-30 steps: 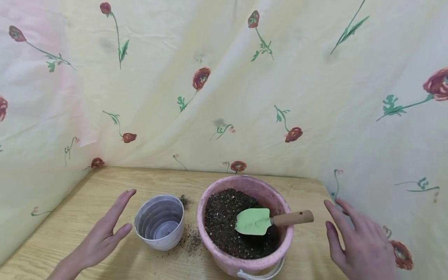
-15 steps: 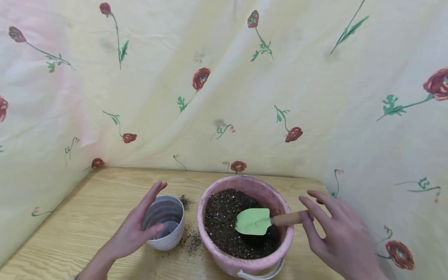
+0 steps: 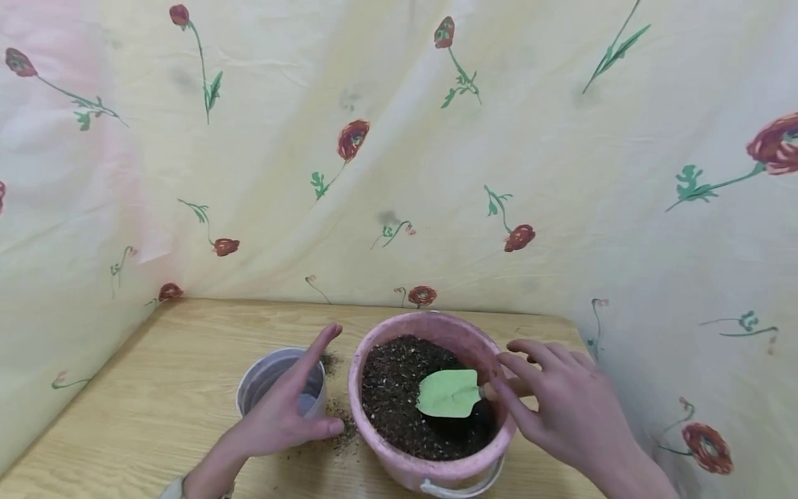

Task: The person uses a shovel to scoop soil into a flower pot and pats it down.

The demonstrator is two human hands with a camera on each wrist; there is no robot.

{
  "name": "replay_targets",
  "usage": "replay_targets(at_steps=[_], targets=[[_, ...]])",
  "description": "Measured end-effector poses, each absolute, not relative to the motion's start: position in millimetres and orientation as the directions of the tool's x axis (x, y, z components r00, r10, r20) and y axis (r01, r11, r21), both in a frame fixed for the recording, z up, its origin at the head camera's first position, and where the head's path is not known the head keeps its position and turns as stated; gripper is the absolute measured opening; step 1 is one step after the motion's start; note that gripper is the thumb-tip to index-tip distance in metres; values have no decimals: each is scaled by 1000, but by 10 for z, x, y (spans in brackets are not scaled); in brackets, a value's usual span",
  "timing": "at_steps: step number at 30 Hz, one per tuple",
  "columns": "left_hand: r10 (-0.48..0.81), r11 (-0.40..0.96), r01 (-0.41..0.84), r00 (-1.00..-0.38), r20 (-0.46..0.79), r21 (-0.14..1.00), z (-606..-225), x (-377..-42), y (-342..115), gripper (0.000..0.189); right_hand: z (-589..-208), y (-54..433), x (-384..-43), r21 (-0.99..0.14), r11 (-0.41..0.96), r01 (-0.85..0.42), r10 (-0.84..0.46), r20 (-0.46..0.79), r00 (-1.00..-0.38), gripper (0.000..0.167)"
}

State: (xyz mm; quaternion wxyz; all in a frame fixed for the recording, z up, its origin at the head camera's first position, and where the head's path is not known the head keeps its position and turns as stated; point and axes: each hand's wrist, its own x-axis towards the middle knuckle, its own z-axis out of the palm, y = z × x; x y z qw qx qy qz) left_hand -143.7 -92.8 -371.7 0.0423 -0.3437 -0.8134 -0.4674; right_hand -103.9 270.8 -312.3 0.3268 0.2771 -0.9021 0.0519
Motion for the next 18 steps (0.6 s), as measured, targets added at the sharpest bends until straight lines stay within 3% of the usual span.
replay_targets(at_steps=[3,18], targets=[[530,319,592,-759,378,741,-3714,-1454,-855,118,-3110,2682,-1063,86,847,-524,-470,581,-665,27],[601,264,625,-702,381,735,-3822,-1604,-540,133,-3102,2676,-1134,40,887,-460,-436,400,-806,27]])
